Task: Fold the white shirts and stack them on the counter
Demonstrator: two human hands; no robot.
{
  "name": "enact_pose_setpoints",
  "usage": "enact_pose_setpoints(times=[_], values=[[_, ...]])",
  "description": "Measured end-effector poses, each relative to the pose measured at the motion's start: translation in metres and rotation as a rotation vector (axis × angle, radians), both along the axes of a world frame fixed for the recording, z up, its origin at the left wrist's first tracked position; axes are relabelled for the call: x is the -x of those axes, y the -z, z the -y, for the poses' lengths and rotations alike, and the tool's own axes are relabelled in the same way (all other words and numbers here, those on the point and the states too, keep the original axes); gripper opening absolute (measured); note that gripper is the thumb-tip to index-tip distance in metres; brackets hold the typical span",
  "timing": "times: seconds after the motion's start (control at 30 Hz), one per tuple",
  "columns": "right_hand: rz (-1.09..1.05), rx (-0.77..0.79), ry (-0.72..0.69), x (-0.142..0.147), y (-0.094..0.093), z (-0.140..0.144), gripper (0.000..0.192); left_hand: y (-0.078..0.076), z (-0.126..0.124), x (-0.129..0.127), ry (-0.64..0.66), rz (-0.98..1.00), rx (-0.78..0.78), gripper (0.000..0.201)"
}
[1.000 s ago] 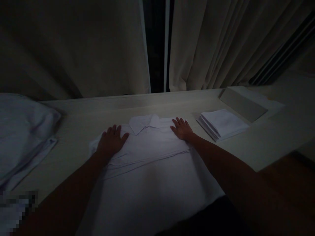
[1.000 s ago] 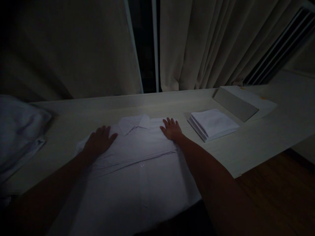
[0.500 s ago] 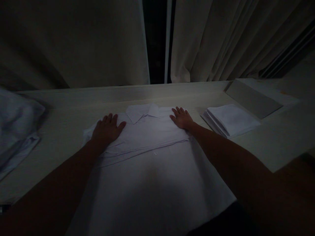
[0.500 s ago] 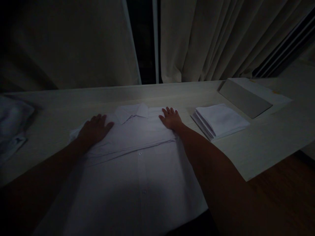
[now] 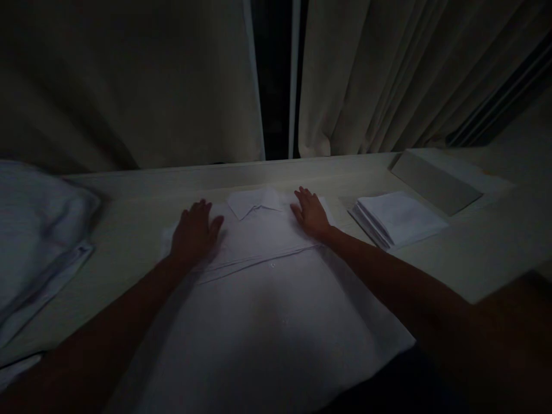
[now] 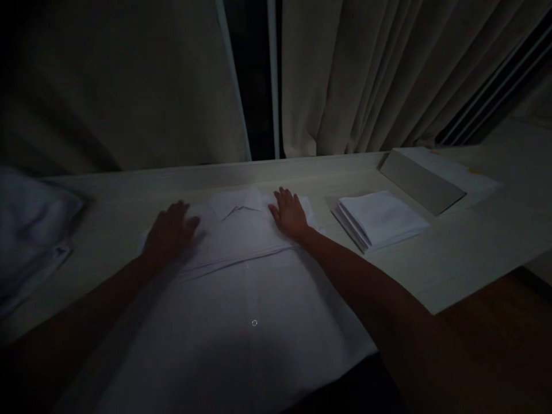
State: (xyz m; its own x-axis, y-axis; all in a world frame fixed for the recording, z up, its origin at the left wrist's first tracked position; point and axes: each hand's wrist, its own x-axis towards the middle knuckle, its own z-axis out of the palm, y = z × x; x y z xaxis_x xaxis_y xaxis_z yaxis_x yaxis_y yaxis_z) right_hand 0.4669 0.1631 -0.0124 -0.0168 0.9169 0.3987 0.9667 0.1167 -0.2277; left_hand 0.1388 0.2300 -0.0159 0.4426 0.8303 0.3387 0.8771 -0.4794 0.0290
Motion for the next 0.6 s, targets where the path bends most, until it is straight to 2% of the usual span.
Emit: enact_pose_setpoints(times=[0.07, 0.13, 0.17, 0.23, 0.3, 0.4, 0.5, 0.6], values=[[-0.004, 0.015, -0.197, 0.034, -0.007, 0.046, 0.061, -0.006, 0.057, 0.002, -0.001, 0.015, 0.012, 0.066], [0.017, 0.105, -0.369, 0.069, -0.005, 0.1, 0.061, 0.0, 0.125, 0.01, 0.005, -0.022, 0.073, 0.069], [0.023, 0.158, -0.411, 0.084, 0.0, 0.127, 0.062, 0.008, 0.16, 0.017, -0.014, -0.033, 0.107, 0.072], [0.013, 0.272, -0.419, 0.105, 0.01, 0.173, 0.067, 0.027, 0.22, 0.032, -0.092, -0.04, 0.177, 0.078], [0.014, 0.329, -0.37, 0.116, 0.017, 0.201, 0.068, 0.044, 0.262, 0.049, -0.164, -0.049, 0.205, 0.082], [0.029, 0.336, -0.32, 0.122, 0.014, 0.214, 0.067, 0.053, 0.292, 0.072, -0.246, -0.055, 0.2, 0.086], [0.038, 0.354, -0.306, 0.126, 0.003, 0.219, 0.067, 0.046, 0.301, 0.086, -0.311, -0.046, 0.17, 0.086], [0.028, 0.353, -0.262, 0.126, -0.001, 0.236, 0.07, 0.036, 0.306, 0.09, -0.331, -0.031, 0.165, 0.08]])
